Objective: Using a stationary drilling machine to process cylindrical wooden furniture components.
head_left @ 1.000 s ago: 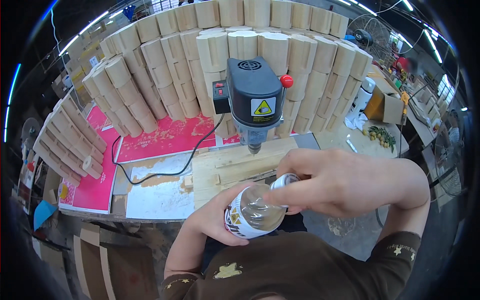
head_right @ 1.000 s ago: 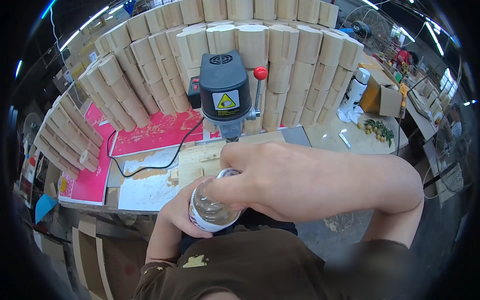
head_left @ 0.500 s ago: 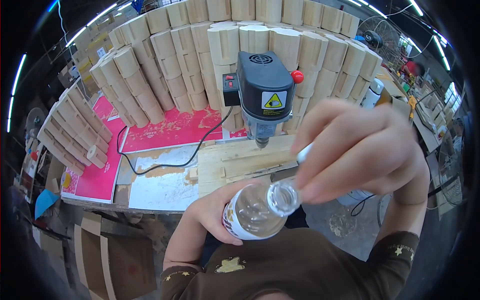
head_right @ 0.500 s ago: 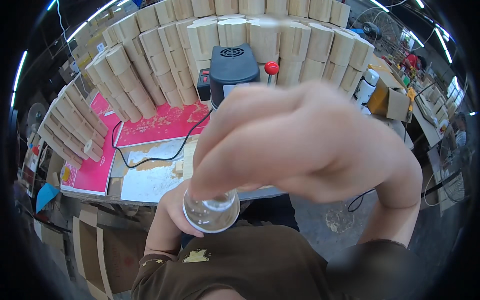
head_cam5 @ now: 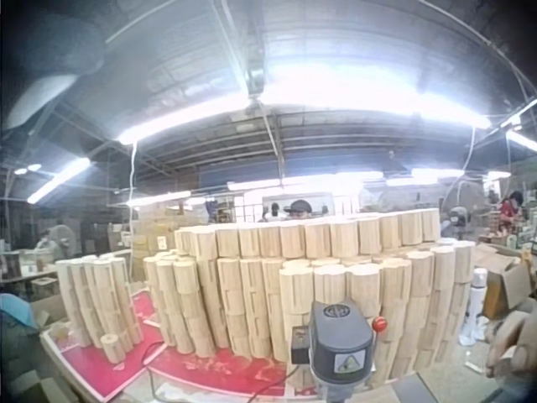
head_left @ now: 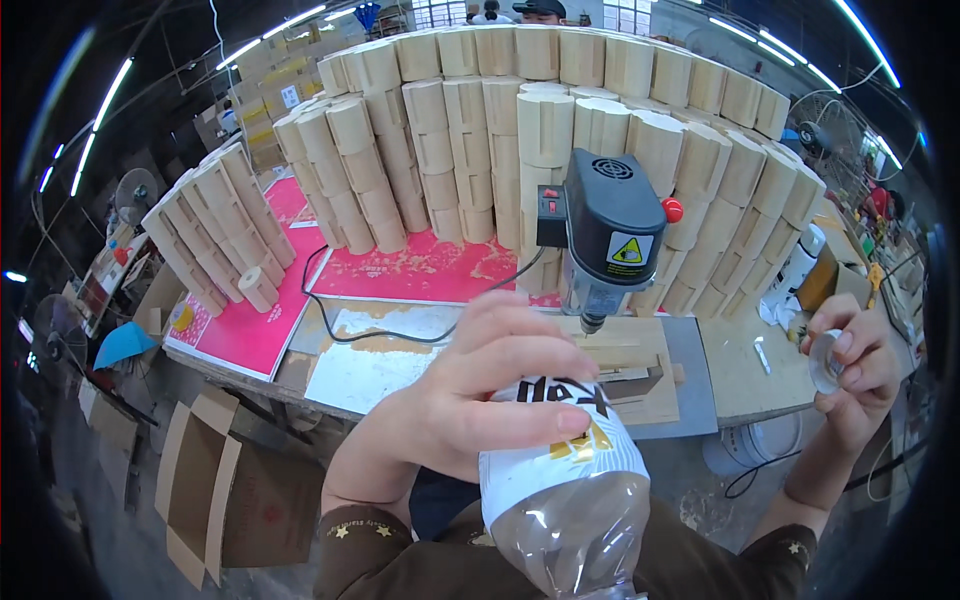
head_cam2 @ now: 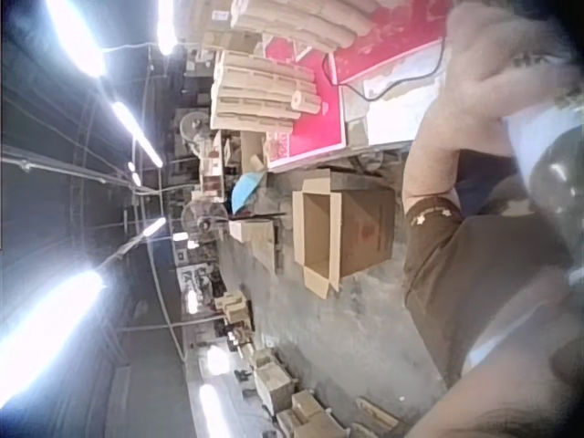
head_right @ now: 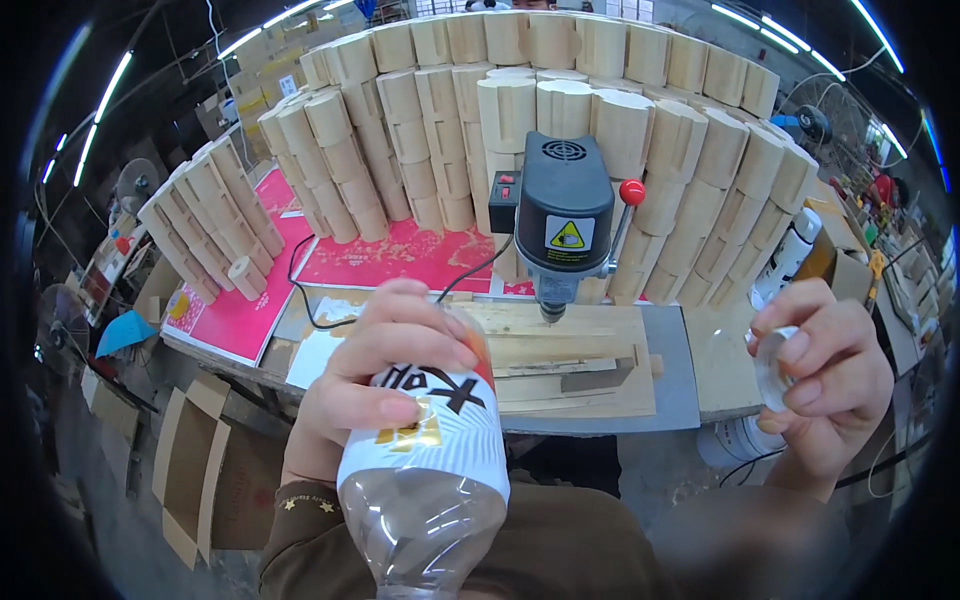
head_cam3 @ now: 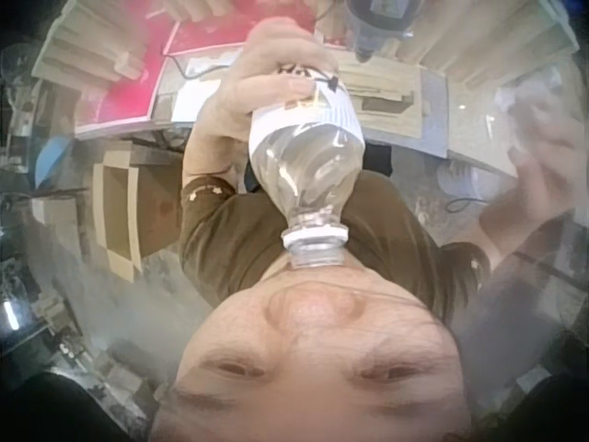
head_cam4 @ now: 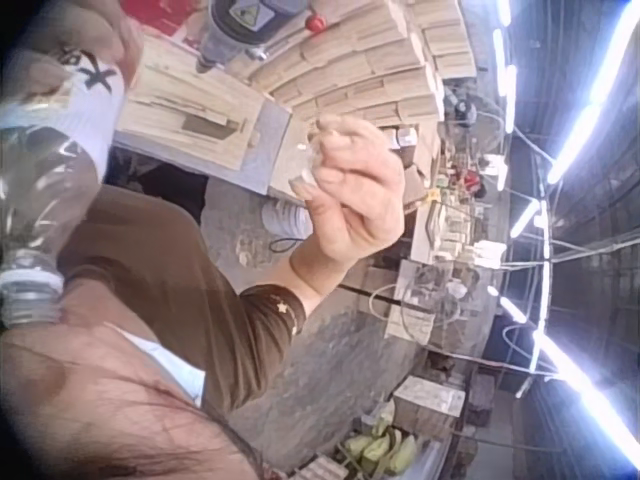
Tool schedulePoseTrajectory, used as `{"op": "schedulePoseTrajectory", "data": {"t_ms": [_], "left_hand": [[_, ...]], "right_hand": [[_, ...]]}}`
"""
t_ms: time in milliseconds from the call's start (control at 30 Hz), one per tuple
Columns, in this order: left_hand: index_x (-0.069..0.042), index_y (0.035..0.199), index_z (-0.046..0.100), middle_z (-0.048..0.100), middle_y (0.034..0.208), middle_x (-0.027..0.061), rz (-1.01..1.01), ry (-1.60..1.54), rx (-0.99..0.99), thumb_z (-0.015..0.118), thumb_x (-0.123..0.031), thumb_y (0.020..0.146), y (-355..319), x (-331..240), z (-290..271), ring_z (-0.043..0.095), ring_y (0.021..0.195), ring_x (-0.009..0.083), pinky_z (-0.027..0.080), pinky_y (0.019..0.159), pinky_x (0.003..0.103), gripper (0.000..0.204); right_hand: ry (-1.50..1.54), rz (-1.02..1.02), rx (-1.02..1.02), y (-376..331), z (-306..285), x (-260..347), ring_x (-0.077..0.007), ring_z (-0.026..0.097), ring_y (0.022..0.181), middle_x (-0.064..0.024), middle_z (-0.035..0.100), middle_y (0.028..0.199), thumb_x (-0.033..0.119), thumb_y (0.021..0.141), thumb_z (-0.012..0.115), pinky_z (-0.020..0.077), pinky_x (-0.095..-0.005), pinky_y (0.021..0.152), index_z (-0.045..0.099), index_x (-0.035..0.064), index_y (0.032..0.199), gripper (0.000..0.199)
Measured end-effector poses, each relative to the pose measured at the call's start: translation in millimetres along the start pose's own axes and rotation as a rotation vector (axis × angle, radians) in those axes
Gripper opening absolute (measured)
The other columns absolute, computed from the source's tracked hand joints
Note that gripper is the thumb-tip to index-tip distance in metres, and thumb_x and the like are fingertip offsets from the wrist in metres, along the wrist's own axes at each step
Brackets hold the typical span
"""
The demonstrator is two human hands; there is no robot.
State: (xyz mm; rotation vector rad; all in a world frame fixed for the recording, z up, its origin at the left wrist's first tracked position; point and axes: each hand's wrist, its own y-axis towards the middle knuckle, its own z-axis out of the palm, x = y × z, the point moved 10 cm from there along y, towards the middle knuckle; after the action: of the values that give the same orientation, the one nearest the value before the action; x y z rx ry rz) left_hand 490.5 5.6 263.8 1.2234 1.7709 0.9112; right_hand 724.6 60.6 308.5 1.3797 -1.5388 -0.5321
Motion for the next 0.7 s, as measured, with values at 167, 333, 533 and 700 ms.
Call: {"op": "schedulePoseTrajectory", "data": {"t_ms": [167, 333, 533, 700], "left_hand": [[-0.025, 0.106, 0.056, 0.057, 0.107, 0.0069, 0.108, 0.206, -0.094, 0.074, -0.013, 0.067, 21, -12, -21, 0.056, 0.096, 0.0247, 0.036, 0.085, 0.039, 0.044], [-0.028, 0.108, 0.055, 0.055, 0.106, 0.0074, 0.165, 0.270, -0.139, 0.073, -0.009, 0.066, 40, -25, -32, 0.056, 0.096, 0.0251, 0.038, 0.084, 0.039, 0.050], [-0.029, 0.108, 0.055, 0.055, 0.109, 0.0078, 0.213, 0.338, -0.123, 0.072, -0.009, 0.066, 55, -39, -36, 0.057, 0.096, 0.0259, 0.038, 0.084, 0.041, 0.050], [-0.030, 0.107, 0.055, 0.055, 0.110, 0.0076, 0.253, 0.366, -0.125, 0.072, -0.009, 0.067, 64, -46, -39, 0.056, 0.098, 0.0261, 0.036, 0.088, 0.043, 0.049]], "right_hand": [[0.011, 0.042, -0.104, -24, -13, -12, -0.0268, 0.053, 0.092, -0.0047, 0.051, 0.095, 0.017, 0.073, 0.076, 0.0495, -0.0311, 0.066, 0.055, 0.0120, 0.086, 0.025], [0.059, 0.097, -0.156, -45, -18, -23, -0.0279, 0.053, 0.092, -0.0074, 0.051, 0.097, 0.017, 0.072, 0.076, 0.0502, -0.0326, 0.067, 0.057, 0.0100, 0.091, 0.028], [0.084, 0.190, -0.138, -51, -17, -34, -0.0247, 0.054, 0.093, -0.0103, 0.051, 0.102, 0.012, 0.070, 0.076, 0.0464, -0.0318, 0.075, 0.058, 0.0071, 0.091, 0.028], [0.185, 0.259, -0.159, -57, -16, -45, -0.0223, 0.054, 0.093, -0.0113, 0.051, 0.104, 0.009, 0.068, 0.076, 0.0438, -0.0299, 0.079, 0.058, 0.0062, 0.091, 0.029]]}}
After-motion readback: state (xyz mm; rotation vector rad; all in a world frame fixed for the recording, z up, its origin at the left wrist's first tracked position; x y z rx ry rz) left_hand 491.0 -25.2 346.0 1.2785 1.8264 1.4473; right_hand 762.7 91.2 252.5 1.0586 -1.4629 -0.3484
